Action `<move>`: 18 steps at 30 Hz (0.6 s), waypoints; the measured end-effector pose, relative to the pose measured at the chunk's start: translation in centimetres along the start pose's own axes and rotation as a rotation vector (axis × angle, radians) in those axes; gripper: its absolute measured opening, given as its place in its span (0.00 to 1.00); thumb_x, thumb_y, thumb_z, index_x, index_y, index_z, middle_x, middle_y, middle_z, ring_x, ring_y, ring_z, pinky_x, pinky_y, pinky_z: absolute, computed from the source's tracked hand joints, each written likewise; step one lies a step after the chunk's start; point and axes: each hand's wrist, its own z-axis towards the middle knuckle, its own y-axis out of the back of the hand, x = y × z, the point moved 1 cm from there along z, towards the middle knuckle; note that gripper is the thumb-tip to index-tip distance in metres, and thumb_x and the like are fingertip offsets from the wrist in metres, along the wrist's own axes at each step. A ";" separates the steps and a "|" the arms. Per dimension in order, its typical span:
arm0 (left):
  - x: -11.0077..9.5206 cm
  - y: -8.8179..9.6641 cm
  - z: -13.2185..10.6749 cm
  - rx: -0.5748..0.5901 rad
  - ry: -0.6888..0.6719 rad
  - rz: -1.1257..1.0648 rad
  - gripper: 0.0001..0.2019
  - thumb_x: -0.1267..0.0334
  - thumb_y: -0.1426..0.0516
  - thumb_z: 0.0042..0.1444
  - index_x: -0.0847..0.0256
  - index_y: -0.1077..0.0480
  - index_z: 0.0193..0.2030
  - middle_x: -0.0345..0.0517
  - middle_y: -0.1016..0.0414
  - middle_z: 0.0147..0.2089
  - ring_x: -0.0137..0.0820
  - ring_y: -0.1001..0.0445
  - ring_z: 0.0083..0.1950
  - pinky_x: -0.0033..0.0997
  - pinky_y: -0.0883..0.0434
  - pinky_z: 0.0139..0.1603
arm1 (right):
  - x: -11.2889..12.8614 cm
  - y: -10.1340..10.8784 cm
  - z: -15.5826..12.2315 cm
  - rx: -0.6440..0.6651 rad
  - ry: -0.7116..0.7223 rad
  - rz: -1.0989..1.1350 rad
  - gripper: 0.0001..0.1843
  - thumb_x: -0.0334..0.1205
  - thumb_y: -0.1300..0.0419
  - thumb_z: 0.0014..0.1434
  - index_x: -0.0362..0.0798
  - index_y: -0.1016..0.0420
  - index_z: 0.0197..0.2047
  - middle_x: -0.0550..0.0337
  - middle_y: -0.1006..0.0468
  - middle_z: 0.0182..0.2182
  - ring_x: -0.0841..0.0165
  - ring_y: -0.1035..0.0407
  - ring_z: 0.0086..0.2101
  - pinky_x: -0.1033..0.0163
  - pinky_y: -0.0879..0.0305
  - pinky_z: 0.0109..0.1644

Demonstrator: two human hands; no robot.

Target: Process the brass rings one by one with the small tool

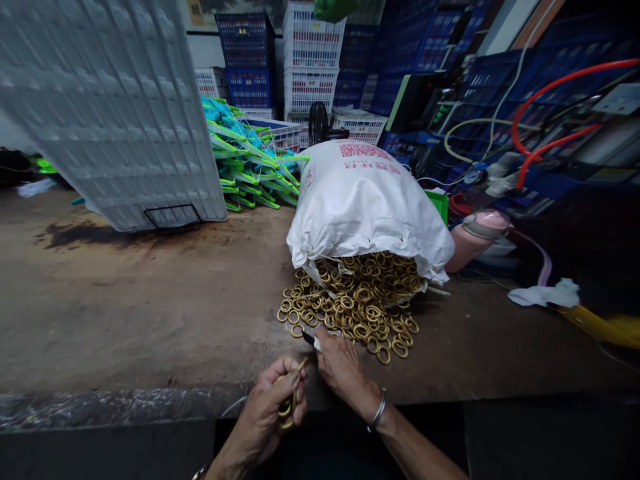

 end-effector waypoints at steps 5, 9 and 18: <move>-0.2 0.8 -0.2 -0.026 0.023 -0.070 0.14 0.53 0.42 0.50 0.63 0.36 0.29 0.36 0.36 0.23 0.17 0.42 0.16 0.17 0.52 0.14 | 0.8 -0.8 0.8 -0.113 0.072 0.066 0.12 0.29 0.51 0.54 0.49 0.37 0.42 0.59 0.25 0.32 0.67 0.32 0.31 0.64 0.53 0.30; -0.1 1.6 0.4 -0.030 0.024 -0.051 0.16 0.51 0.44 0.51 0.65 0.32 0.31 0.34 0.40 0.18 0.16 0.49 0.15 0.17 0.52 0.14 | 1.9 -1.2 1.4 -0.152 0.065 0.047 0.14 0.32 0.50 0.56 0.50 0.40 0.47 0.56 0.26 0.39 0.66 0.32 0.35 0.64 0.51 0.33; -0.6 2.4 0.9 -0.029 0.028 -0.180 0.13 0.59 0.38 0.46 0.61 0.33 0.37 0.37 0.33 0.27 0.15 0.44 0.16 0.16 0.50 0.14 | 1.8 -0.9 0.9 -0.211 0.096 0.081 0.13 0.34 0.49 0.56 0.49 0.40 0.46 0.58 0.27 0.38 0.66 0.34 0.36 0.64 0.49 0.36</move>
